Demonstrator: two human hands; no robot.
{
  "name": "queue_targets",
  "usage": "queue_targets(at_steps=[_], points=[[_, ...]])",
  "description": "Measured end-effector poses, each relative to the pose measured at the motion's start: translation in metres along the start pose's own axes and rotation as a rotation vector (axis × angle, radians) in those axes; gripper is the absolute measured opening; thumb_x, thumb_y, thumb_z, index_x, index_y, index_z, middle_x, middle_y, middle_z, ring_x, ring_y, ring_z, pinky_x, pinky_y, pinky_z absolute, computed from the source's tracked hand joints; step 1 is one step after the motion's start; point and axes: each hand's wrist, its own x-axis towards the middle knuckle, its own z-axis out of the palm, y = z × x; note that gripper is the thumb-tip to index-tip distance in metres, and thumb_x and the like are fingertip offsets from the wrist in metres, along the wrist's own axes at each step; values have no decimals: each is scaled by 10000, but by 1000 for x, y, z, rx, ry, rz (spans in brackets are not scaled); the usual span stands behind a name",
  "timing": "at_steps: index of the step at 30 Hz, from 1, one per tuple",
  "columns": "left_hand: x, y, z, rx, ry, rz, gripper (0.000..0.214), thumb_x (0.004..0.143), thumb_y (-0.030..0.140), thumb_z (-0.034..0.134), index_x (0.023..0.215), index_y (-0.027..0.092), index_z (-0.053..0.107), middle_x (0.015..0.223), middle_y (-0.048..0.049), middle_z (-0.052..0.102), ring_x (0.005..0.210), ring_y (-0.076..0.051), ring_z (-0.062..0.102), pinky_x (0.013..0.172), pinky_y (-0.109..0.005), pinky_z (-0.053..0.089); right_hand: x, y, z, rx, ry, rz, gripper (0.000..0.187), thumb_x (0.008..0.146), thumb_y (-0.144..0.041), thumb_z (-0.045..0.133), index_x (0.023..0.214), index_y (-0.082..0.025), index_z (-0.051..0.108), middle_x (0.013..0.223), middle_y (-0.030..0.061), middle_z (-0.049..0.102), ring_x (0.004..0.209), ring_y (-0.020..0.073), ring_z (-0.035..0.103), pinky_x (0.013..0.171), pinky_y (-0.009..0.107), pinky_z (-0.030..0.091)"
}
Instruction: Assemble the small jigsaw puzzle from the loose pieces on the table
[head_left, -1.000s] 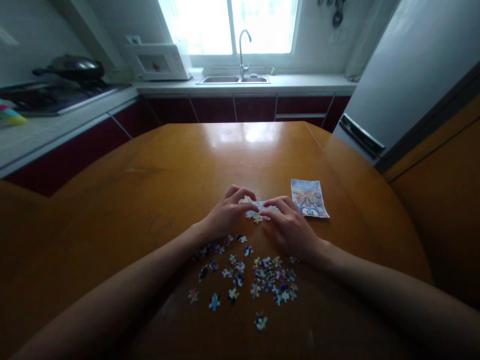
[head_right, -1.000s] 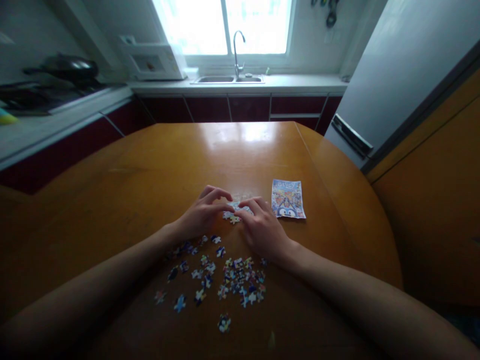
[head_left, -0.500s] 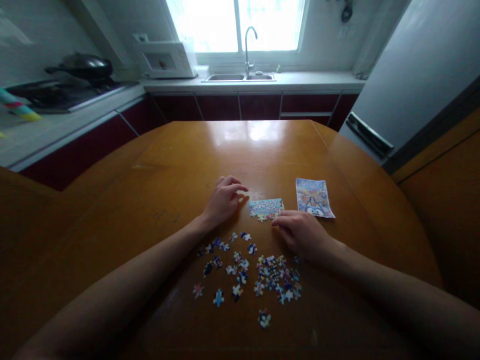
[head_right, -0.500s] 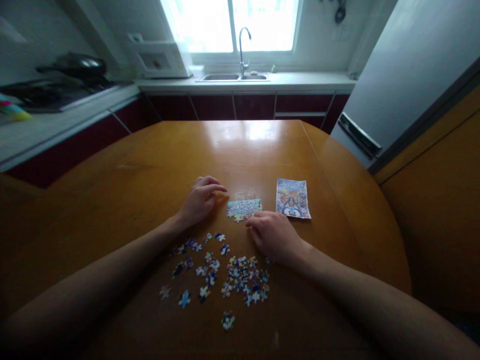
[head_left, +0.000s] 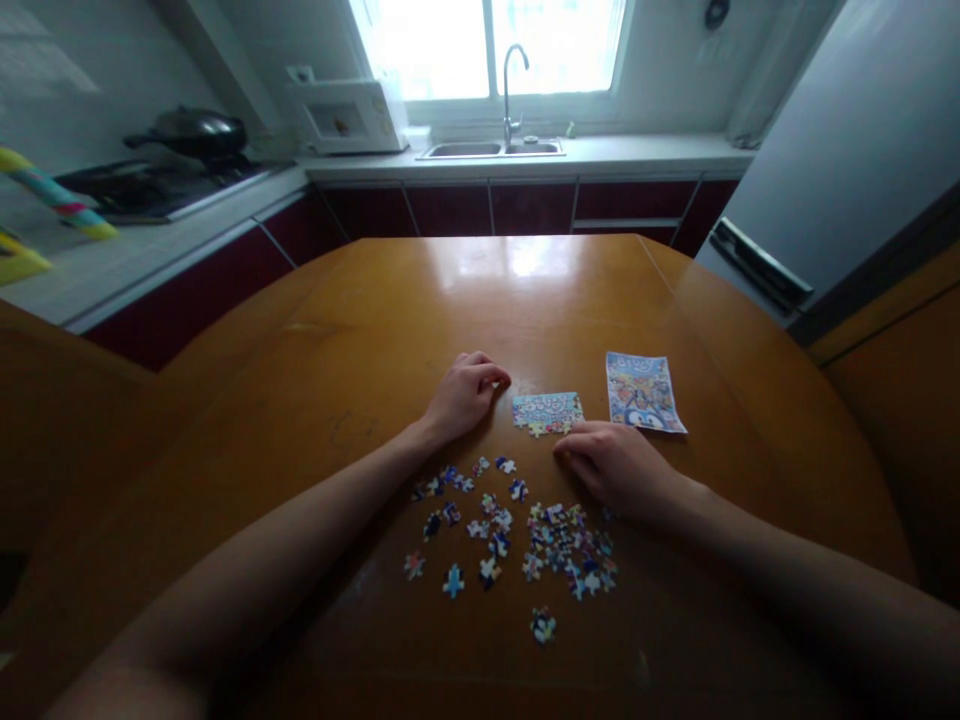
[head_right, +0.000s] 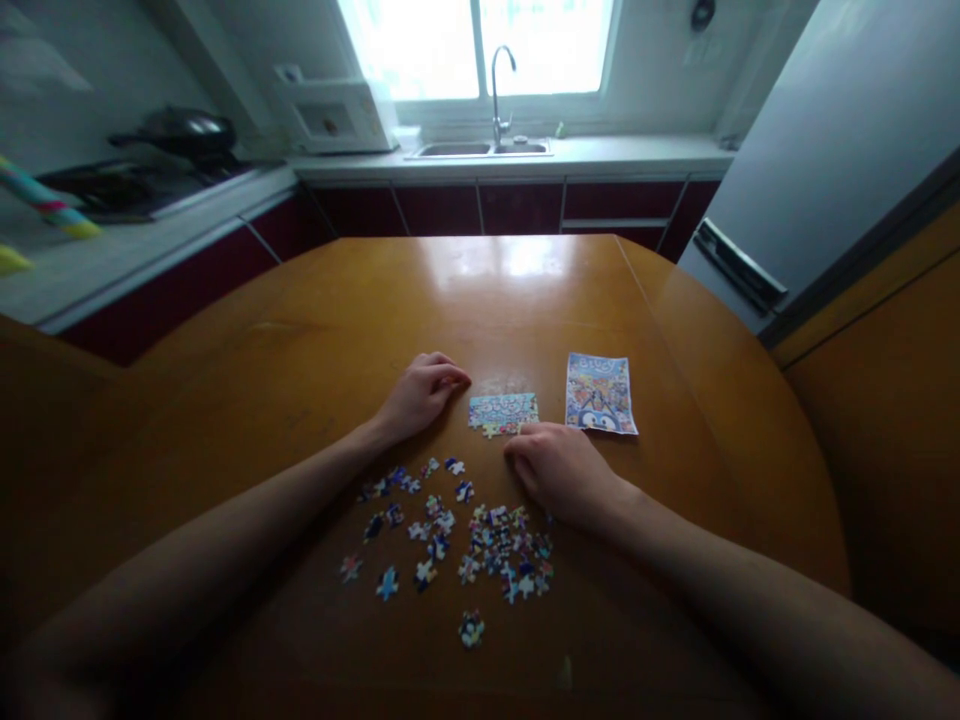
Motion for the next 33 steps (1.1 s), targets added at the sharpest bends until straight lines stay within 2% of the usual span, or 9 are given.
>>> queue_targets(at_steps=[33], points=[[2, 3, -2, 4, -20, -35, 190, 861, 135, 569, 858, 215, 741, 892, -48, 653, 924, -204, 562, 866, -370, 471, 1, 0, 0, 3, -25, 9, 247, 891, -135, 483, 900, -206, 719, 887, 57, 707, 806, 169, 628, 722, 300, 449]])
